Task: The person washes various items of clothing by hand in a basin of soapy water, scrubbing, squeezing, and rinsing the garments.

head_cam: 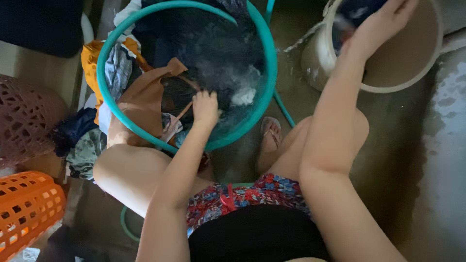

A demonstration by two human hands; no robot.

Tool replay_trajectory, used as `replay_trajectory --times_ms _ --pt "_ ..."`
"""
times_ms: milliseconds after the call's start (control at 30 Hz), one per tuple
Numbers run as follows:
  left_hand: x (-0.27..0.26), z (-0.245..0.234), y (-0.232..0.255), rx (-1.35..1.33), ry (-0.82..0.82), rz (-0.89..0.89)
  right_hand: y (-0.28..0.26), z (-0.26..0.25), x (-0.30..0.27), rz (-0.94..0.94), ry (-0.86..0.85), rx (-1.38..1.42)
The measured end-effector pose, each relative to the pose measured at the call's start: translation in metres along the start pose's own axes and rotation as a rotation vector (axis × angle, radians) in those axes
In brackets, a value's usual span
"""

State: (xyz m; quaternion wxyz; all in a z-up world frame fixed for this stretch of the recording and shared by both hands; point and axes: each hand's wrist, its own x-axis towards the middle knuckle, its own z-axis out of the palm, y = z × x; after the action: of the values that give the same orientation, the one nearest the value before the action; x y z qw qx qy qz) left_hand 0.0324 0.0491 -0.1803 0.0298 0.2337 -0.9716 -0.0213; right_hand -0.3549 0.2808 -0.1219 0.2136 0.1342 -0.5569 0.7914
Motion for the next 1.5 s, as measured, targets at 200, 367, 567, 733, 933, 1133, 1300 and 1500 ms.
replay_trajectory --times_ms 200,367,567,733,933,1133,1300,1500 --pt "-0.001 -0.060 0.019 -0.539 -0.396 -0.080 -0.006 0.077 -0.098 -0.187 -0.652 -0.452" --pt "0.009 -0.129 -0.008 -0.746 -0.084 -0.137 -0.035 0.140 -0.238 0.903 -1.334 0.160" --pt "0.010 -0.143 -0.096 -0.543 0.234 -0.024 -0.076 0.170 -0.267 0.878 -1.473 -0.106" --pt "-0.025 -0.136 -0.176 -0.118 0.130 -0.313 -0.092 0.190 -0.282 0.126 -1.417 -0.618" --pt "-0.056 -0.098 -0.222 -0.247 -0.103 -0.747 -0.118 0.243 -0.403 -0.165 -1.500 -0.306" --pt "-0.080 -0.112 -0.224 -0.384 0.084 -0.661 -0.130 0.237 -0.377 -0.020 -1.346 -0.470" --pt "-0.091 -0.130 -0.228 -0.392 0.155 -0.601 -0.110 0.198 -0.273 0.012 -1.078 -0.363" --pt "-0.089 -0.124 -0.236 -0.301 -0.075 -0.654 -0.045 0.155 -0.169 -0.048 -0.655 -0.354"
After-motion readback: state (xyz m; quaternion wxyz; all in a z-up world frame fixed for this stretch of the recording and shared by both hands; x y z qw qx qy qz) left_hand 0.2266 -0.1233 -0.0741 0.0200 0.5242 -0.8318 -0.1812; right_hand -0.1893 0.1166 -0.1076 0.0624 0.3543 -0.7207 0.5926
